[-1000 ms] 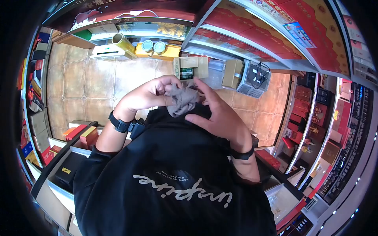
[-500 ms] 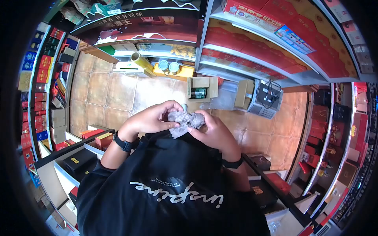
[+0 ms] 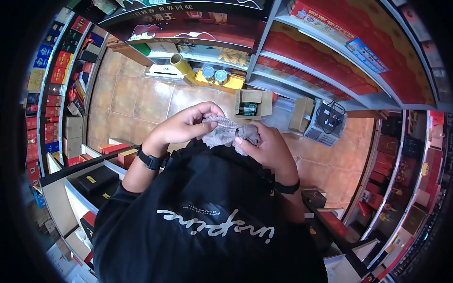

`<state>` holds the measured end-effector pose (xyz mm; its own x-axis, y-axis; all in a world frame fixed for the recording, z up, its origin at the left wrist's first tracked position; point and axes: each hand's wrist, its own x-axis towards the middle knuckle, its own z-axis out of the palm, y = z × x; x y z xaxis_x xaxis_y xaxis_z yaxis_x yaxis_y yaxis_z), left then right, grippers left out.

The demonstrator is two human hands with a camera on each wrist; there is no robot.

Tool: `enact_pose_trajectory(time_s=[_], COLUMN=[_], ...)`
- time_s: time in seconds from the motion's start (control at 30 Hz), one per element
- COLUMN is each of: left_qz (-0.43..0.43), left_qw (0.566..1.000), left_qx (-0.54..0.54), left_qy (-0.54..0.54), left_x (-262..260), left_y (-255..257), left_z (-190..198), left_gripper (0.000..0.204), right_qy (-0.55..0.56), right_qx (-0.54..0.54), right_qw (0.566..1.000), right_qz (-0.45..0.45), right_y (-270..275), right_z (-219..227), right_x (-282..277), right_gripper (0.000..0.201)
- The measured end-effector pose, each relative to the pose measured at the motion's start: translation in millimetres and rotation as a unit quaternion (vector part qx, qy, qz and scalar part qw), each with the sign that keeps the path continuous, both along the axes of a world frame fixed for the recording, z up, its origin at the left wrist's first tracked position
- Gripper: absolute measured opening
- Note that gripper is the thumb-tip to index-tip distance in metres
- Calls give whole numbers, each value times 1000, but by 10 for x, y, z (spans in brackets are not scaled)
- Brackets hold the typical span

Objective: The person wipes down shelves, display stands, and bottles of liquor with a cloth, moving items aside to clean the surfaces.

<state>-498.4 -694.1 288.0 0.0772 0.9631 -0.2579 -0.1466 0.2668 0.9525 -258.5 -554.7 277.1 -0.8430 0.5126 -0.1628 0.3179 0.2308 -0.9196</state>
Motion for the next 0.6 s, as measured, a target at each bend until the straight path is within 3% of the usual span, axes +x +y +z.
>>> enact_pose_trajectory(time_s=[0.03, 0.27, 0.37, 0.47, 0.6], left_qz=[-5, -3, 14, 19, 1], left_qw=[999, 994, 994, 992, 993], left_qx=[-35, 20, 31, 30, -21], left_qy=[-33, -106, -104, -122, -113], left_x=[-108, -1177, -1724, -2226, -2719], left_y=[-19, -374, -627, -890, -1140], left_z=[-39, -316, -366, -489, -593], left_gripper=[27, 38, 40, 33, 21], right_qy=[-2, -60, -39, -62, -33], right_qx=[-16, -110, 2, 42, 69], right_qw=[1000, 992, 998, 994, 997], right_qz=[2, -1, 50, 81, -29], right_y=[-20, -302, -483, -609, -814], right_z=[19, 125, 10, 33, -31], right_x=[-79, -1195, -1751, -2303, -2702], right_gripper=[42, 35, 31, 30, 24])
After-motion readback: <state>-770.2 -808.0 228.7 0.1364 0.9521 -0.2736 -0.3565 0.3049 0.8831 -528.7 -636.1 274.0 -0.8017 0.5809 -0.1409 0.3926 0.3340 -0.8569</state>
